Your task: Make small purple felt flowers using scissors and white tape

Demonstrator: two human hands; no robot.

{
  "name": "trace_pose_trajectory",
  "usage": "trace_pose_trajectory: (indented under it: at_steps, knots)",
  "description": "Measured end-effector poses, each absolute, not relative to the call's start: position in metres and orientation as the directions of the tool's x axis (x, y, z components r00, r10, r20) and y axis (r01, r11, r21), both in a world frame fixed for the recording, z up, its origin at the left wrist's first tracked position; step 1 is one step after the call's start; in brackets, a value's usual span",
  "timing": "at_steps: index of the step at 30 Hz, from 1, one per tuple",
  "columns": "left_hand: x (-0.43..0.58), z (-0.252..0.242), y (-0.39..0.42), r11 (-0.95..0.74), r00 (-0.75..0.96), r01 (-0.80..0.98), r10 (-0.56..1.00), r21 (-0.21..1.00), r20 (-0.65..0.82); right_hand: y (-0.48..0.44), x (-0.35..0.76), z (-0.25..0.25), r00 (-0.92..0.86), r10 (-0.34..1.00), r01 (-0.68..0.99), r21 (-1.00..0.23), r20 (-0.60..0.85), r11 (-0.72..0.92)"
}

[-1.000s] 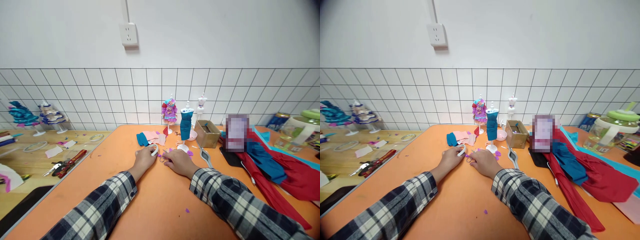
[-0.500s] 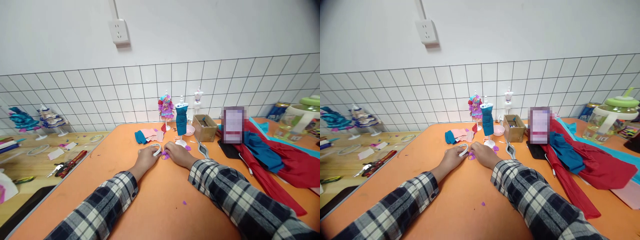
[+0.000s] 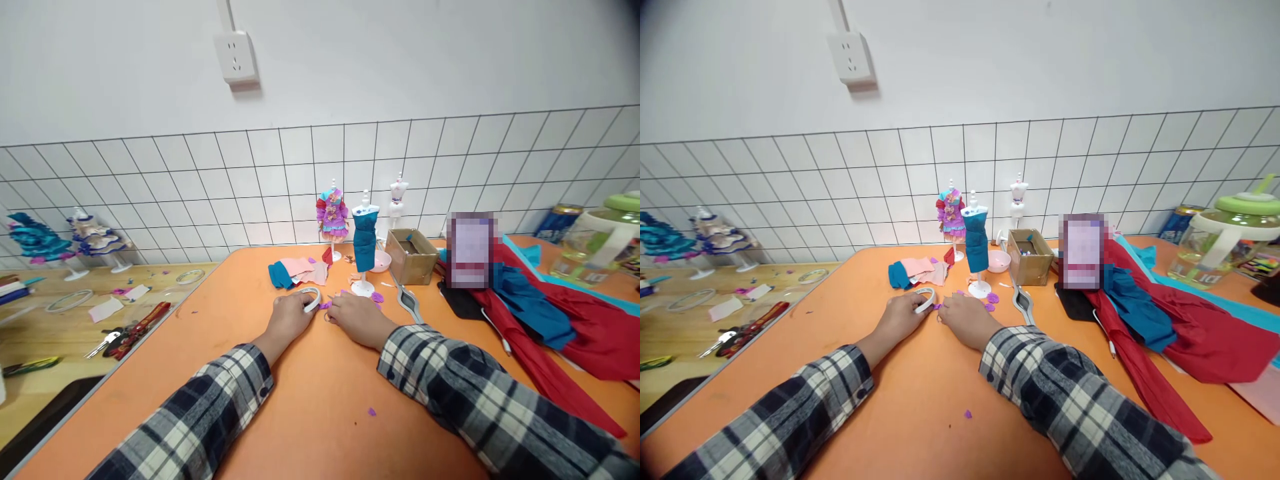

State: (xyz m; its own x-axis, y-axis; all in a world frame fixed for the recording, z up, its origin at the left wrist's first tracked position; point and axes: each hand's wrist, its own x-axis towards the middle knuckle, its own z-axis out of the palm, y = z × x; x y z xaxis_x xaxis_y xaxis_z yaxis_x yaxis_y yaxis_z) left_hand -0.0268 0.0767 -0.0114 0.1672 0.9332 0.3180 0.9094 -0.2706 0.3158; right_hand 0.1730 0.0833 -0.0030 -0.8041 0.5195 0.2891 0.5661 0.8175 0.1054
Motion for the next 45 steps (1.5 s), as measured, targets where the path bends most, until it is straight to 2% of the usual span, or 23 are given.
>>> trace_pose_trajectory:
  at_steps: [2, 5, 13, 18, 20, 25, 28, 30, 32, 35, 37, 41, 45]
  knots:
    - [-0.026, -0.013, 0.078, -0.282, 0.174, 0.902, 0.93, 0.326, 0.324, 0.083, 0.168, -0.005, -0.821, 0.514, 0.559, 0.165, 0.248, 0.813]
    - [-0.026, -0.014, 0.077, -0.303, 0.188, 0.891, 0.924, 0.339, 0.332, 0.085, 0.171, -0.007, -0.834, 0.494, 0.54, 0.18, 0.246, 0.822]
    - [-0.019, -0.013, 0.072, -0.368, 0.238, 0.829, 0.914, 0.422, 0.329, 0.097, 0.179, -0.013, -0.761, 0.535, 0.572, -0.009, 0.367, 0.82]
    - [-0.022, -0.016, 0.079, -0.312, 0.129, 0.776, 0.929, 0.548, 0.347, 0.098, 0.181, -0.01, -0.765, 0.517, 0.557, -0.009, 0.385, 0.831]
    - [-0.026, -0.015, 0.081, -0.263, 0.046, 0.757, 0.934, 0.598, 0.353, 0.097, 0.184, -0.008, -0.708, 0.531, 0.575, -0.055, 0.466, 0.816]
    - [-0.032, -0.003, 0.071, -0.236, -0.085, 0.669, 0.918, 0.705, 0.388, 0.085, 0.196, -0.002, -0.426, 0.616, 0.625, -0.277, 0.662, 0.73]
    - [-0.031, 0.003, 0.057, -0.336, -0.057, 0.557, 0.897, 0.76, 0.438, 0.066, 0.204, 0.001, -0.308, 0.642, 0.605, -0.377, 0.702, 0.702]
    - [-0.026, 0.004, 0.045, -0.465, 0.09, 0.297, 0.883, 0.834, 0.46, 0.049, 0.209, 0.002, -0.267, 0.65, 0.571, -0.426, 0.712, 0.702]
    - [-0.019, 0.002, 0.034, -0.5, 0.235, 0.178, 0.858, 0.847, 0.457, 0.035, 0.215, 0.002, -0.239, 0.648, 0.54, -0.456, 0.723, 0.707]
    - [-0.008, 0.002, 0.022, -0.498, 0.409, 0.224, 0.828, 0.838, 0.383, 0.023, 0.224, 0.002, -0.22, 0.647, 0.536, -0.463, 0.73, 0.705]
    - [-0.002, 0.003, 0.016, -0.535, 0.479, 0.327, 0.804, 0.779, 0.352, 0.02, 0.228, 0.004, -0.216, 0.654, 0.544, -0.467, 0.725, 0.697]
    - [0.001, 0.007, 0.012, -0.666, 0.585, 0.511, 0.733, 0.543, 0.348, 0.016, 0.227, 0.009, -0.286, 0.642, 0.509, -0.455, 0.711, 0.731]
    - [0.0, 0.007, 0.012, -0.796, 0.709, 0.492, 0.602, 0.353, 0.368, 0.009, 0.221, 0.013, -0.391, 0.544, 0.441, -0.368, 0.742, 0.818]
